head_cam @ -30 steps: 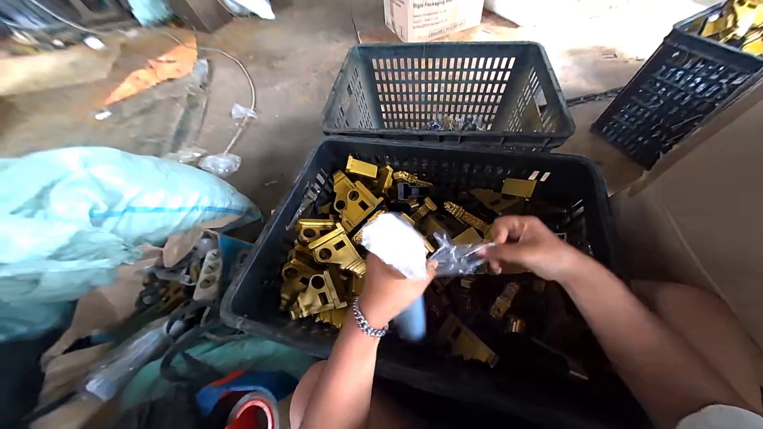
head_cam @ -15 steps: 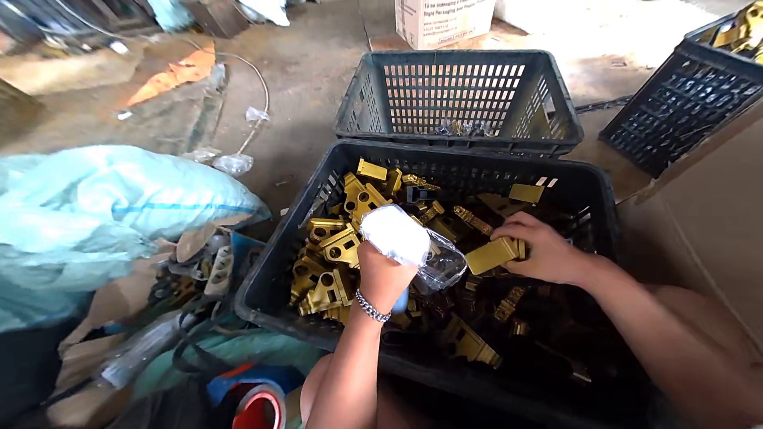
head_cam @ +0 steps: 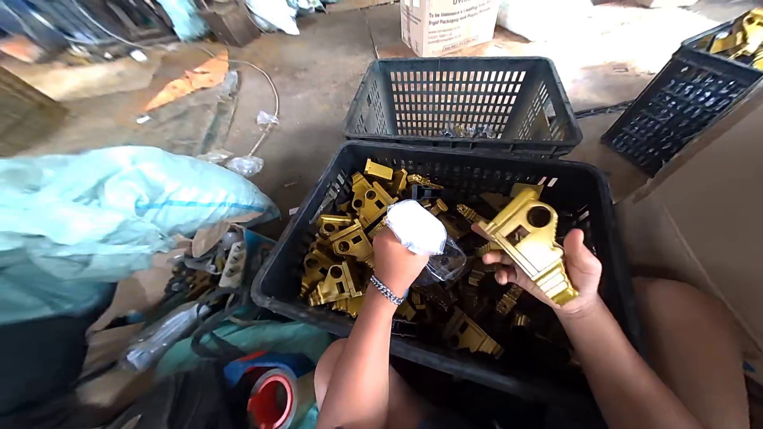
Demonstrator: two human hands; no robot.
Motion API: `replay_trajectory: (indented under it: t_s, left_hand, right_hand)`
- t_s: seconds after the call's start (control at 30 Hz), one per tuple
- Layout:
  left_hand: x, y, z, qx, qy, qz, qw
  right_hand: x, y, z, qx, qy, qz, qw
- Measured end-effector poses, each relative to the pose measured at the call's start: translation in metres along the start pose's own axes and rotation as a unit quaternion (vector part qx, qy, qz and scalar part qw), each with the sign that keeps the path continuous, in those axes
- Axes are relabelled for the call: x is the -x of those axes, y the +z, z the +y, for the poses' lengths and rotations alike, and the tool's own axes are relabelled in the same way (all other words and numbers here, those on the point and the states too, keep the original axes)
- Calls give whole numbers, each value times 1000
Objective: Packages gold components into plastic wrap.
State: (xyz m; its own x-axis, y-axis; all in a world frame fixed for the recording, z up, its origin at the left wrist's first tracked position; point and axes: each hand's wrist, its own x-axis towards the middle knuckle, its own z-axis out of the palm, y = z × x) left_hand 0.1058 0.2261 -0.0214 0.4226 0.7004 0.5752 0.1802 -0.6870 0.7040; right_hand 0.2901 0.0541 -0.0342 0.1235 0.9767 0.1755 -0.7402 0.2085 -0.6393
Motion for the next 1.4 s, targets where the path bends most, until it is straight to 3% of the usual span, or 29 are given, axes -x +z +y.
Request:
replay_trajectory:
  t_s: [0.1, 0.13, 0.2, 0.27, 0.3, 0.37, 0.4, 0.47, 0.57, 0.67, 0.73, 0.8, 0.9, 1.0, 1.1, 1.17, 1.23, 1.3, 1.33, 1.4]
  left_hand:
    - [1, 4, 1, 13, 18, 4, 1000]
    - [2, 6, 1, 23, 23, 8, 999]
    - [5, 11, 5, 56, 5, 14, 998]
    - [8, 17, 16, 109, -69, 2, 992]
    - [9, 17, 24, 159, -127, -15, 979]
    - [7, 17, 33, 264, -229, -27, 937]
    - [5, 16, 36, 301, -265, -24, 916]
    - [6, 14, 36, 301, -285, -30, 909]
    - [20, 19, 18, 134, -156, -80, 975]
    - [19, 24, 8, 13, -1, -49, 999]
    - [13, 21, 3, 31, -20, 2, 999]
    - [9, 18, 5, 61, -60, 50, 995]
    - [23, 25, 24, 89, -47, 4, 995]
    - [31, 30, 34, 74, -18, -52, 996]
    - [28, 26, 31, 104, -59, -98, 988]
    - [21, 25, 27, 207, -129, -87, 966]
    - [18, 28, 28, 298, -182, -50, 936]
    - [16, 29, 35, 331, -240, -3, 912]
    - [15, 29, 37, 337, -265, 16, 903]
    - [13, 27, 37, 335, -301, 36, 892]
  right_hand:
    - [2, 28, -12, 185, 74, 173, 965]
    - [0, 34, -14, 208, 100, 195, 953]
    - [-2, 38, -12, 202, 135, 171, 955]
    - [-12, 45, 0, 287, 137, 165, 934]
    - [-19, 46, 11, 384, 94, 191, 898]
    - [-33, 36, 38, 614, -33, 221, 757]
    - [-38, 35, 44, 685, -26, 200, 700]
    - [-47, 43, 47, 736, 108, 134, 655]
    - [-61, 34, 42, 710, 158, 134, 673]
    - [-66, 26, 29, 609, 157, 154, 762]
    - [-60, 30, 22, 487, 143, 169, 845]
    - [-53, 35, 18, 428, 88, 205, 876]
    - [-50, 31, 18, 461, -2, 246, 853]
    - [-43, 23, 17, 532, -1, 224, 817]
    - [-33, 22, 9, 454, 58, 194, 868]
    - [-32, 30, 14, 442, 18, 206, 873]
    - [-32, 35, 26, 542, -81, 218, 808]
    - [-33, 33, 40, 627, -173, 174, 739]
    - [-31, 35, 43, 647, -179, 135, 728]
    - [-24, 42, 43, 627, -142, 73, 763]
